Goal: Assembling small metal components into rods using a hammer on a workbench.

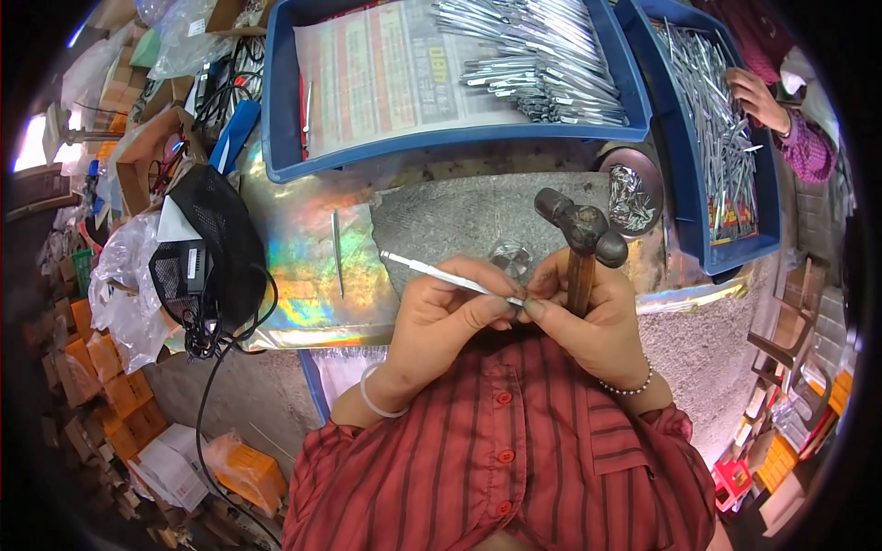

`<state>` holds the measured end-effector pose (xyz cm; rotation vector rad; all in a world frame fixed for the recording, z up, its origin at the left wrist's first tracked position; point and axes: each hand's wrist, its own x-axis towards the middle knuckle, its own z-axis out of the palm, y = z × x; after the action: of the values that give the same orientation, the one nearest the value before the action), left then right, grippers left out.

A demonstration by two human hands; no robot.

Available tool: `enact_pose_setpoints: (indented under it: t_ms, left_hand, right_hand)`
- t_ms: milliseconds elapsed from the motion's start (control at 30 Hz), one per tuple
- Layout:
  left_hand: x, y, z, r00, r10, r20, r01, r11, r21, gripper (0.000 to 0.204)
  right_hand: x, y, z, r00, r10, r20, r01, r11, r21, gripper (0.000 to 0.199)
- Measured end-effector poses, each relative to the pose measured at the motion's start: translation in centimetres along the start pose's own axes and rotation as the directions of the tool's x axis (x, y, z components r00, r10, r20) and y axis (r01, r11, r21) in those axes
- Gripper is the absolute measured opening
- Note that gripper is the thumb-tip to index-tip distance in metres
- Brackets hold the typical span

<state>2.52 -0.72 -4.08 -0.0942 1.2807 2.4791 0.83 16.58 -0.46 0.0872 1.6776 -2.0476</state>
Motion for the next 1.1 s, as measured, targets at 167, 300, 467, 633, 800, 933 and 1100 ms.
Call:
enact_pose_setpoints:
  t_ms: [167,300,467,633,800,933,1100]
  left_hand:
    - [-0.1,-1.0,-0.4,0.999,-0.024,0.022,0.028,0.982,-0.189,0.016]
    - [0.1,-1.4,-0.7,0.992,-0.116,0.041,0.123,0.937,-0.328,0.010]
    - [0.7,-0.8,-1.1,0.995,-0.063,-0.072,0.054,0.992,-0.112,0.013]
    - [1.4,-0.3,-0.9,0.995,0.023,-0.099,-0.002,0.979,0.203,0.009]
    - [1.5,-0.8,-0.9,0.995,0.055,-0.082,-0.006,0.866,0.500,0.007]
    - [1.3,-0.8,-0.8,0.994,0.073,-0.082,-0.012,0.818,0.575,0.006]
    - [1.5,-1.1,-1.0,0.993,0.111,-0.028,-0.065,0.748,0.660,0.005]
  right_hand:
    - [0.2,0.8,-0.5,0.999,-0.040,0.018,0.040,0.999,0.011,0.017]
    - [0.4,1.4,-1.6,1.000,0.011,0.026,-0.013,0.996,0.091,0.024]
    - [0.0,1.9,-3.8,0.984,-0.131,-0.122,0.077,0.926,-0.370,0.029]
    - [-0.5,3.5,-4.4,0.984,-0.024,-0.177,-0.046,0.922,-0.383,0.027]
    - [-0.3,3.7,-4.3,0.986,-0.061,-0.158,-0.019,0.887,-0.461,0.024]
    - [-0.4,3.6,-4.3,0.984,-0.081,-0.161,-0.007,0.877,-0.481,0.024]
    - [-0.4,3.4,-4.3,0.986,-0.073,-0.152,-0.012,0.869,-0.495,0.024]
